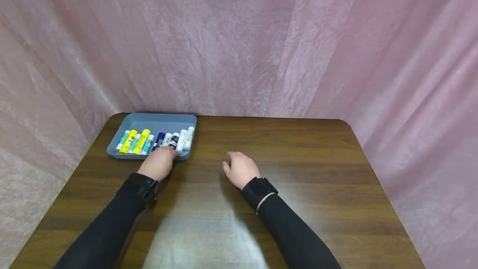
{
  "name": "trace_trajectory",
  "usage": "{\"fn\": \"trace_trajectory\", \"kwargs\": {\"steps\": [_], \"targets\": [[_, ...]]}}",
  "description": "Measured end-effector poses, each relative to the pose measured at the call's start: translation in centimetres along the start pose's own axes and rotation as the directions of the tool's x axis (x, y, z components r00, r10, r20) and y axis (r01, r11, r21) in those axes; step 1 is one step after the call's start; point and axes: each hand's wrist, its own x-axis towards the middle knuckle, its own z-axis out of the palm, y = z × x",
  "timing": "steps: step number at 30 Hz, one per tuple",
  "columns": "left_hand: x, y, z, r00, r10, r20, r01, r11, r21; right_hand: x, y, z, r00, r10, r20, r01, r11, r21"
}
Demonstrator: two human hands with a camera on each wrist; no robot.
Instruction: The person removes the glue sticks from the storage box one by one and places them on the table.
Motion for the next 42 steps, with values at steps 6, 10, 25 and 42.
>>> {"fn": "trace_trajectory", "kwargs": {"steps": [6,10,25,42], "targets": [[0.0,1.5,0.3,0.999,0.037,-0.01,-0.037,0.999,0.002,0.8,-0.7,0.4,1.0,0.01,0.023,-0.011,0.999,0.041],[-0.1,2.9,0.4,0.997,0.078,-0.02,-0.078,0.997,0.008,1.2,-0.9,0.9,0.999,0.007,0.032,-0.01,0.997,0.08],[-0.4,8.4,0.9,0.973,0.228,-0.026,-0.229,0.973,-0.028,1.9,-0.9,1.7,0.999,0.025,0.035,-0.03,0.986,0.165],[-0.7,6.7,-1.5,0.999,0.033,-0.009,-0.034,0.983,-0.182,1.9,-1.0,1.7,0.987,0.1,0.129,-0.135,0.944,0.3]]}}
